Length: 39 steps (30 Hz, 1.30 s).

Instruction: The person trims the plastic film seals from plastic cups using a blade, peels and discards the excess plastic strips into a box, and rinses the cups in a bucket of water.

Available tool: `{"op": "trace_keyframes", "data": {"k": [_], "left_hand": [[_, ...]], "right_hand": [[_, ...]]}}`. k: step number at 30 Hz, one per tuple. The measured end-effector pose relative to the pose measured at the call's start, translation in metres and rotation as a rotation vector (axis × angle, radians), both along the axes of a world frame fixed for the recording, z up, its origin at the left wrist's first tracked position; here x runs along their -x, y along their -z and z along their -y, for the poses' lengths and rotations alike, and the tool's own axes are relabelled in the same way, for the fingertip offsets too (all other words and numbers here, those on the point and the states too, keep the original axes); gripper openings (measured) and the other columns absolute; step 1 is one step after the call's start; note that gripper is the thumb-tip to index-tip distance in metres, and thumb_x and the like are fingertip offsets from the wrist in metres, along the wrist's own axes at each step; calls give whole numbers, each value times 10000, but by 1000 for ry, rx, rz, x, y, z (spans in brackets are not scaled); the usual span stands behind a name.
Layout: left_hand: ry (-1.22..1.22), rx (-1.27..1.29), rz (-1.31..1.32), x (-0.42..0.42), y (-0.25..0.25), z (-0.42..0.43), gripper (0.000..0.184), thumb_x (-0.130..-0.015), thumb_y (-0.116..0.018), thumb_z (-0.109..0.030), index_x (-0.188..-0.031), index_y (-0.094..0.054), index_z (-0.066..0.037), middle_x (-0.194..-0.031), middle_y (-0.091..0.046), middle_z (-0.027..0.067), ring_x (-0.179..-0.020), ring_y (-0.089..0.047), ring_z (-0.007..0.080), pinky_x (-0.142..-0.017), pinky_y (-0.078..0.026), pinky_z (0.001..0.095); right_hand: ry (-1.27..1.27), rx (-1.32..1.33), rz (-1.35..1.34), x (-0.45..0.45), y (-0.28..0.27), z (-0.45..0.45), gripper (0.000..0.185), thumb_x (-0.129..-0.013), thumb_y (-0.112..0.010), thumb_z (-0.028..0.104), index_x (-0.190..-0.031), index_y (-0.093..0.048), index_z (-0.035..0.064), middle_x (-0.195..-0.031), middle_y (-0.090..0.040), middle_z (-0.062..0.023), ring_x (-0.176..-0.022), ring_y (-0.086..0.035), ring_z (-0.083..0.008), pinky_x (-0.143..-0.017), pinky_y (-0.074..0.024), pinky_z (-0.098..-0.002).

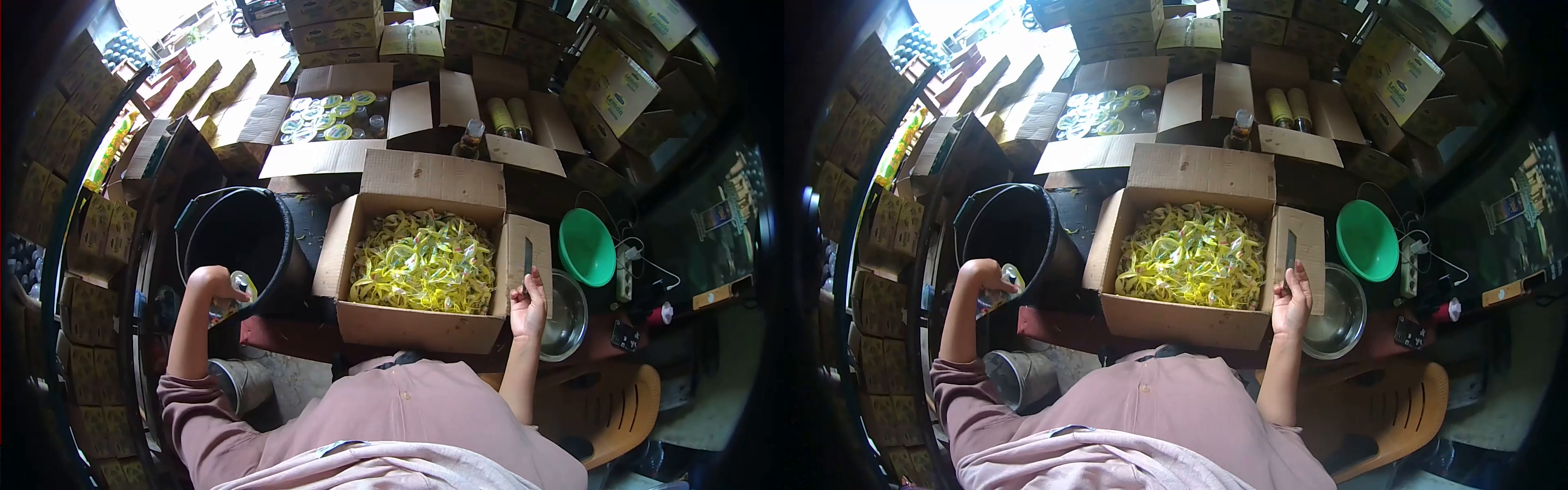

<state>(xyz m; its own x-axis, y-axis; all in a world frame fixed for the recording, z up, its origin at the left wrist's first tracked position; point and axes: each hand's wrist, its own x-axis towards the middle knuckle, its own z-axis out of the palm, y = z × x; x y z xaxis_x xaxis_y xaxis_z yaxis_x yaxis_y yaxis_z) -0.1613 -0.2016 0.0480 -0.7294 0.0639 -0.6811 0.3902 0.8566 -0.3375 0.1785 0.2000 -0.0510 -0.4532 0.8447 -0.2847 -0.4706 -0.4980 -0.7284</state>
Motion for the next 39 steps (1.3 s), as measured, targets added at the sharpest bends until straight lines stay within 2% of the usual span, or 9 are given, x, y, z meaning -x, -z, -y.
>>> {"op": "trace_keyframes", "data": {"k": [4,9,16,22,26,28,29,33,39], "left_hand": [[-32,-89,53,-2,-5,-1,664,-550,-679,-613,-794,-666,4,-778,-653,130,-725,-645,231,-698,-503,314],[-2,-199,5,-8,-7,-3,611,-559,-721,-532,-825,-649,14,-802,-639,171,-750,-632,272,-688,-495,344],[-67,-1026,-516,-37,-17,-48,513,-723,-693,-283,-1015,-396,16,-967,-587,228,-921,-585,322,-770,-465,361],[-10,-1641,-9,-66,11,-128,340,-847,-555,-197,-1054,-394,19,-978,-526,128,-821,-557,156,-691,-472,289],[18,-1889,297,-94,32,-176,370,-817,-527,-129,-1131,-360,-28,-1012,-519,102,-836,-551,130,-673,-461,265],[20,-1844,388,-109,24,-190,488,-757,-612,-155,-1149,-354,-22,-1003,-534,92,-863,-557,151,-705,-455,272],[209,-1829,178,-118,14,-195,611,-676,-707,-180,-1150,-355,-20,-990,-547,92,-857,-562,160,-712,-449,274],[312,-1766,170,-128,3,-205,666,-626,-744,-174,-1142,-358,-8,-997,-532,147,-915,-546,208,-770,-441,302],[512,-1719,149,-128,-5,-203,635,-614,-707,-144,-1133,-378,17,-1037,-491,195,-997,-501,283,-863,-397,335]], "right_hand": [[13,-20,-24,-3,2,2,307,-796,-594,28,-1092,-525,72,-771,-536,45,-619,-452,-38,-569,-388,-193],[83,7,20,-2,2,6,294,-801,-594,50,-1087,-532,81,-746,-527,58,-624,-451,-39,-597,-382,-197],[11,60,35,4,13,12,223,-796,-607,66,-1008,-574,128,-811,-579,70,-686,-510,-28,-604,-377,-199],[-120,-110,59,29,-4,28,208,-778,-603,9,-976,-574,66,-836,-605,-7,-718,-554,-77,-665,-432,-221],[-140,-568,164,49,-29,40,133,-779,-603,-7,-909,-594,18,-821,-618,-30,-725,-565,-89,-675,-449,-217],[-55,-1066,419,55,-53,40,113,-738,-636,-17,-829,-629,50,-776,-622,-32,-687,-568,-101,-643,-438,-247],[-36,-1227,429,57,-66,39,121,-728,-636,-10,-823,-637,64,-773,-620,-35,-695,-573,-122,-657,-434,-261],[10,-1941,412,65,-107,27,176,-680,-631,8,-837,-648,88,-798,-615,-30,-758,-579,-175,-716,-421,-295],[-17,-2185,421,77,-122,22,210,-638,-635,39,-841,-647,91,-853,-608,-11,-833,-570,-160,-757,-442,-312]]}}
